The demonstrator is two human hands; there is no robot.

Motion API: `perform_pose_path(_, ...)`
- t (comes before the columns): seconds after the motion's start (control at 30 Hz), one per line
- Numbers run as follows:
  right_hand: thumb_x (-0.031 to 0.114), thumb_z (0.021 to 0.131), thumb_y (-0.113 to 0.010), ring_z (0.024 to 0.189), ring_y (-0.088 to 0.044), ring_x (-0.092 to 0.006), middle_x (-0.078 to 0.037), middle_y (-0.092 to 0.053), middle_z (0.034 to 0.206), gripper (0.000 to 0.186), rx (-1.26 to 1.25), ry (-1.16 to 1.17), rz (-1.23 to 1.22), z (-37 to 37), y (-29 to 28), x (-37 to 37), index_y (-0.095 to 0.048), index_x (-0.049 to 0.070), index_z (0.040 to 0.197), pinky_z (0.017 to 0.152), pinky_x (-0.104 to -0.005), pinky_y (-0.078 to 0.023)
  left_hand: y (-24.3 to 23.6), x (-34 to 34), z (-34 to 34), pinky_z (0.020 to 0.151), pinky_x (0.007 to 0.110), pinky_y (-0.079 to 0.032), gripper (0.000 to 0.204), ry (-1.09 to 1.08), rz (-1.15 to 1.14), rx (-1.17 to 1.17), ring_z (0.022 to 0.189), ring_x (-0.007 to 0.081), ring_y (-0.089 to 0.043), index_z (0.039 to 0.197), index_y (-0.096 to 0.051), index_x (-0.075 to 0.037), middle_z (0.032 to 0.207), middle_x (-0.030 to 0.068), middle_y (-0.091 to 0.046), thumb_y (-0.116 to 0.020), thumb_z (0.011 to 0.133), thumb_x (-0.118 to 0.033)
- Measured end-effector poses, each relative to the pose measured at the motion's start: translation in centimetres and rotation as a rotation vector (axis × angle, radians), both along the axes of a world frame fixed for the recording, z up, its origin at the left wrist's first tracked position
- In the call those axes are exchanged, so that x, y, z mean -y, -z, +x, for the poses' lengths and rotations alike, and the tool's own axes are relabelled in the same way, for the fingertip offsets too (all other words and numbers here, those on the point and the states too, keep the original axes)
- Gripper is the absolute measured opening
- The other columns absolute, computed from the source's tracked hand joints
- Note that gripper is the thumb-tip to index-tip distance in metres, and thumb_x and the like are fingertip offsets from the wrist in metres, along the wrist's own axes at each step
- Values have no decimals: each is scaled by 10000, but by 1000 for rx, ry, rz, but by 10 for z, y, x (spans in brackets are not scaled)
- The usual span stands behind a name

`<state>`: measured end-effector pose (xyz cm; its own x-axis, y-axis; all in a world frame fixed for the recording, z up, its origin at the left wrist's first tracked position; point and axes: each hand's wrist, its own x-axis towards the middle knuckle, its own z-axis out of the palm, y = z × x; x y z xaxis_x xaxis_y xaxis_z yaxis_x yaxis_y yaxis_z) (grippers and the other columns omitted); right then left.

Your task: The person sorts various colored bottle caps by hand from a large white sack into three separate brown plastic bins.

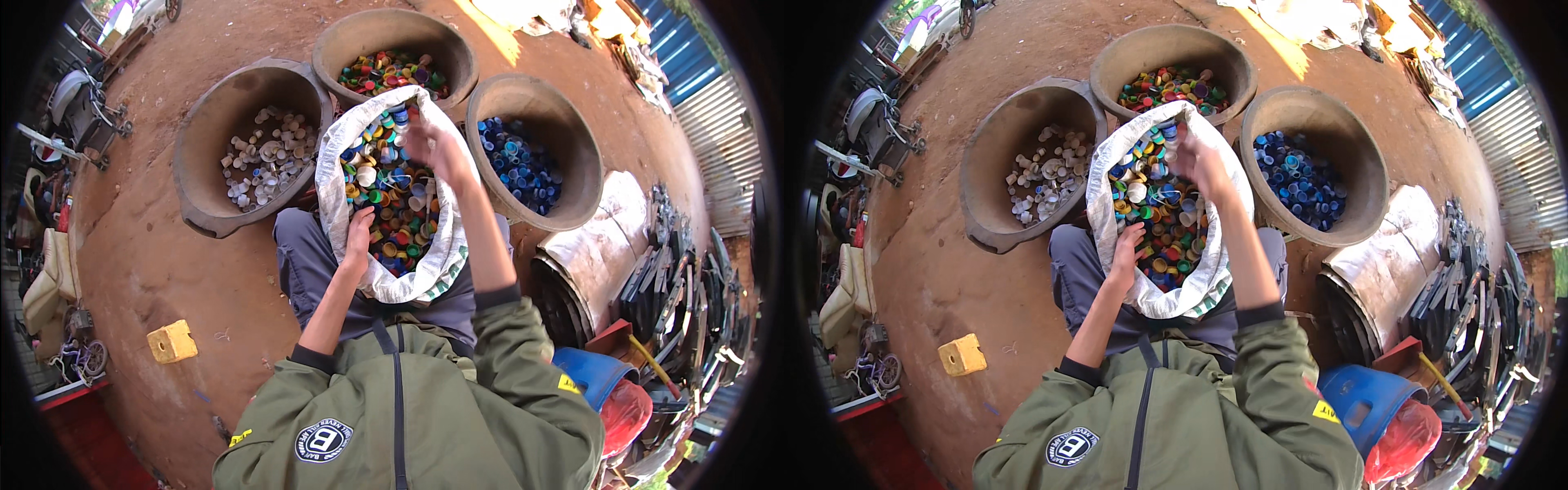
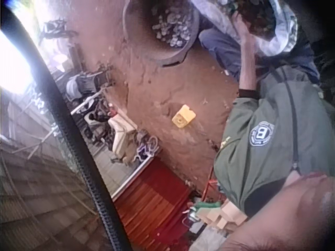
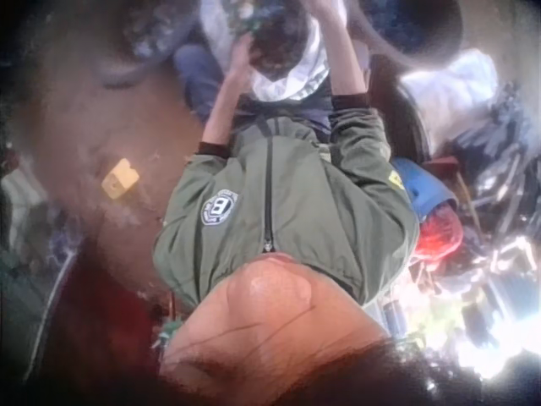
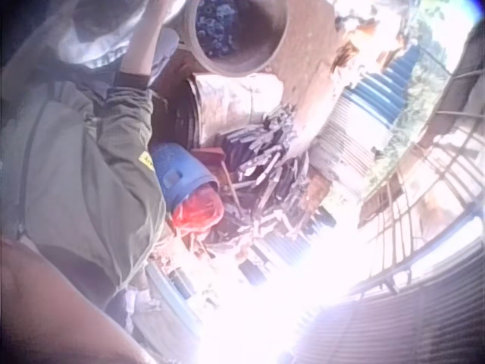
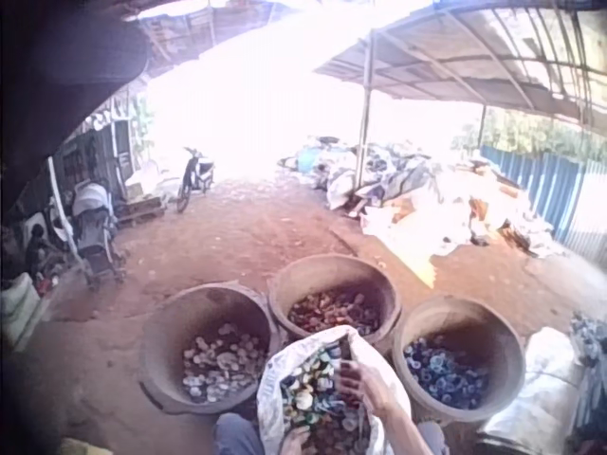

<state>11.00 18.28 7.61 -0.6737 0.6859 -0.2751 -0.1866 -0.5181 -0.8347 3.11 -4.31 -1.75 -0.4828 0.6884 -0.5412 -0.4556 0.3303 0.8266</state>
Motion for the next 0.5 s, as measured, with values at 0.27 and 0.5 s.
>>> perform_pose_path(0.27,205,879,-522,1002,-610,-505,-390,-609,1056,375,1032,-135,858,45,125,129,-569,-80,1119,905,-529,-489,64,-29,-20,915,346,-416,485,218,-199,-316,1055,246,-548,1302,-521,-13,1160,145,-594,-542,923,-314)
perform_pose_path(0.5,343,940,-487,1127,-558,-510,-377,-566,1208,529,924,-67,538,9,126,119,-468,-10,1335,992,-512,-434,61,-37,-18,807,324,-449,362,1,-33,81,823,168,-543,1133,-525,-97,889,46,-563,-536,961,-415)
